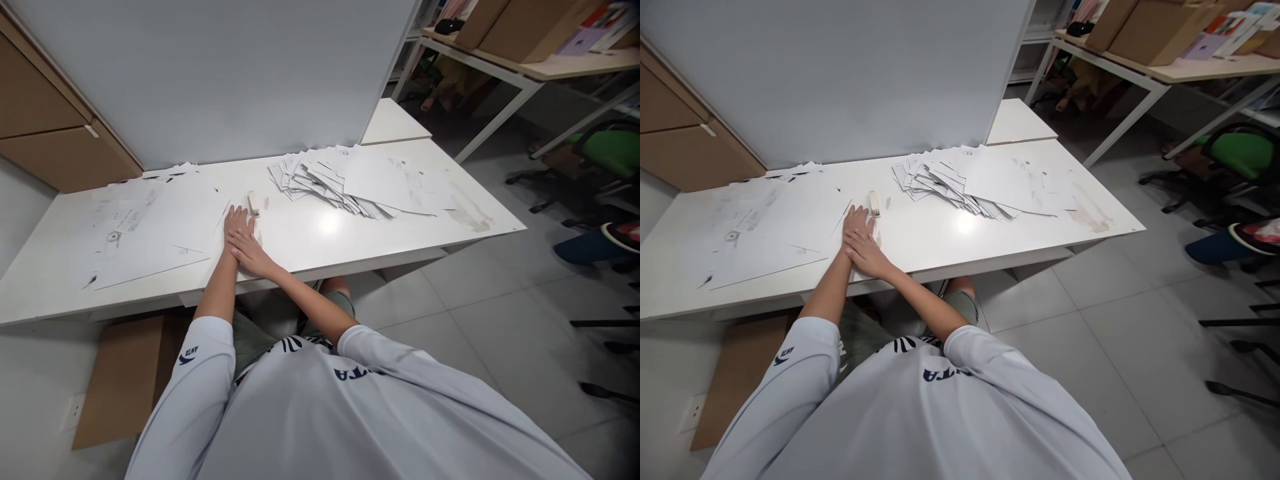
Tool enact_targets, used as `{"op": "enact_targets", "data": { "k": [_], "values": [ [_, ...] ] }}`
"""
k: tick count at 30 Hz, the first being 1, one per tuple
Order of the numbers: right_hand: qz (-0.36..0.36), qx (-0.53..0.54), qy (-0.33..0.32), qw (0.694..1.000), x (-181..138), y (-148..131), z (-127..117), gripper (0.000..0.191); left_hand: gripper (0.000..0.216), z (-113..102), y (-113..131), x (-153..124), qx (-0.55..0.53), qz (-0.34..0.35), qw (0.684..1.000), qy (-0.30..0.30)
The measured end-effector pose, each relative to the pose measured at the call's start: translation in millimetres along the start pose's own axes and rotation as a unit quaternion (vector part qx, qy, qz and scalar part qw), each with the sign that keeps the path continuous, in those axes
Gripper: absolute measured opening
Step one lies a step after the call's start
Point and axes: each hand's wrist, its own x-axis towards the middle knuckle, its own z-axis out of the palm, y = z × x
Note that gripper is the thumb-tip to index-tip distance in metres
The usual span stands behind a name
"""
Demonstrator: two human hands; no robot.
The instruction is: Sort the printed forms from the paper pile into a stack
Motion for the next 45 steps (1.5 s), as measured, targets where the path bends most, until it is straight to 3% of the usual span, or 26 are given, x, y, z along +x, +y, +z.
{"op": "enact_targets", "data": {
  "k": [6,23,26,29,32,35,38,42,45],
  "values": [
    [-0.006,-0.011,0.005,1.0,2,5,2,0.058,0.053,-7,7,-1,0.01,-0.026,1.0,0.001],
    [-0.021,-0.042,0.042,0.998,-3,11,3,0.048,0.052,-12,8,-6,-0.007,-0.016,1.0,0.009],
    [-0.015,-0.096,0.152,0.984,-3,22,-37,0.048,0.053,-17,9,-9,-0.002,-0.003,1.0,0.017],
    [0.011,-0.189,0.286,0.939,9,38,-130,0.051,0.053,-22,10,-11,0.006,-0.002,1.0,0.015],
    [0.104,-0.334,0.319,0.881,21,58,-238,0.057,0.053,-25,12,-11,0.012,-0.003,1.0,0.004],
    [0.263,-0.405,0.297,0.824,16,82,-307,0.078,0.052,-27,12,-10,0.015,-0.001,1.0,0.004],
    [0.306,-0.421,0.3,0.799,1,100,-318,0.078,0.052,-26,10,-9,0.014,-0.004,1.0,0.008],
    [0.236,-0.437,0.36,0.79,-14,111,-301,0.06,0.052,-24,8,-10,0.015,-0.007,1.0,0.005],
    [0.206,-0.407,0.387,0.801,-20,110,-296,0.051,0.053,-23,8,-11,0.013,-0.007,1.0,0.003]
  ]
}}
